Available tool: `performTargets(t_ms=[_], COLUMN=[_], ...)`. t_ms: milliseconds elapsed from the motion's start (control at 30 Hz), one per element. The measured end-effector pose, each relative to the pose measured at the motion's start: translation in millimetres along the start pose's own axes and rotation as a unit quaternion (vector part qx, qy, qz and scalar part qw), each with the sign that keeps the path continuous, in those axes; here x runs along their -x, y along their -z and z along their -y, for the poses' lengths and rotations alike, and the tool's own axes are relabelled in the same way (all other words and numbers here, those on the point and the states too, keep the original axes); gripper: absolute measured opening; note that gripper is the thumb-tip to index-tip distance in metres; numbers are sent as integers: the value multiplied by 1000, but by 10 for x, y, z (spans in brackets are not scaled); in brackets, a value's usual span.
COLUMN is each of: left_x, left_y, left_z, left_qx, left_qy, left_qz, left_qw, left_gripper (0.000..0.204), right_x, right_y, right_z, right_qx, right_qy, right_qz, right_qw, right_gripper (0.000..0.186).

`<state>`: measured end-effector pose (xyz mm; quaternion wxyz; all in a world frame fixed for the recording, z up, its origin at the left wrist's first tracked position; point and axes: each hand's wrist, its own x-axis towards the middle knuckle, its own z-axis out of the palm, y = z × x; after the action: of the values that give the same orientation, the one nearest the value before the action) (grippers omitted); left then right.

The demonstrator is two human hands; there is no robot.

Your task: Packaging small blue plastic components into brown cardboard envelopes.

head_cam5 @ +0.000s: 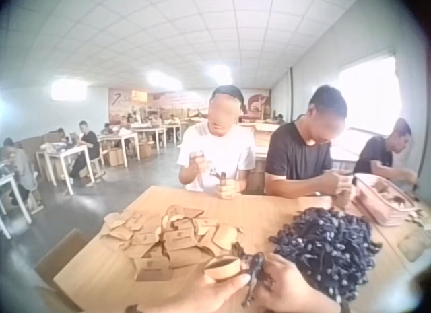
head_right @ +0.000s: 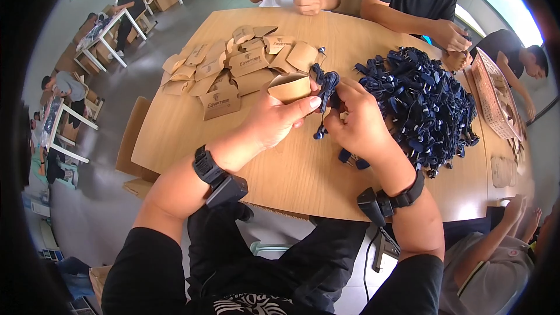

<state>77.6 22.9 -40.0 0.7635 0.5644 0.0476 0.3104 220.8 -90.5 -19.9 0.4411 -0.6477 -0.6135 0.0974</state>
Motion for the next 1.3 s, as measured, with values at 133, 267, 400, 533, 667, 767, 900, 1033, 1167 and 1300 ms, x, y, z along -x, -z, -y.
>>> performTargets(t_ms=[133, 267, 400, 533, 667, 767, 900, 1033, 1167, 1300], left_x=[-10, -23, -24, -27, -31, -37, -45, -69, -92, -88], left_y=[2, 1, 42, 24, 29, -6, 66, 82, 80, 109], left_z=[2, -11, -41, -54, -21, 12, 22, 95, 154, 184], left_qx=[0, -6, -21, 40, 18, 35, -9, -44, -40, -74], left_qy=[-8, 16, 40, 36, 27, -15, -3, 1, 19, 9], left_qz=[9, -14, -41, -25, 2, 1, 2, -9, -1, 16], left_qw=[1000, 1000, 998, 998, 999, 999, 1000, 999, 999, 997], left_gripper=[18, 17, 18, 14, 13, 12, 12, 12, 11, 16], right_x=[35, 42, 42, 30, 23, 4, -16, -19, -12, 10], right_y=[15, 3, 6, -67, -83, -88, -80, -91, -84, -69], right_z=[37, 67, -59, -92, -194, -99, -66, -51, -36, -38], right_qx=[-104, -219, -203, -243, -213, -217, -294, -362, -311, -256], right_qy=[-33, -31, -24, -16, -36, -46, -101, -121, -125, -111], right_qz=[16, 14, 63, 5, -39, -53, -62, -66, -75, -73], right_qw=[994, 975, 977, 970, 976, 974, 949, 922, 939, 958], right_gripper=[26, 38, 44, 40, 32, 26, 20, 23, 20, 21])
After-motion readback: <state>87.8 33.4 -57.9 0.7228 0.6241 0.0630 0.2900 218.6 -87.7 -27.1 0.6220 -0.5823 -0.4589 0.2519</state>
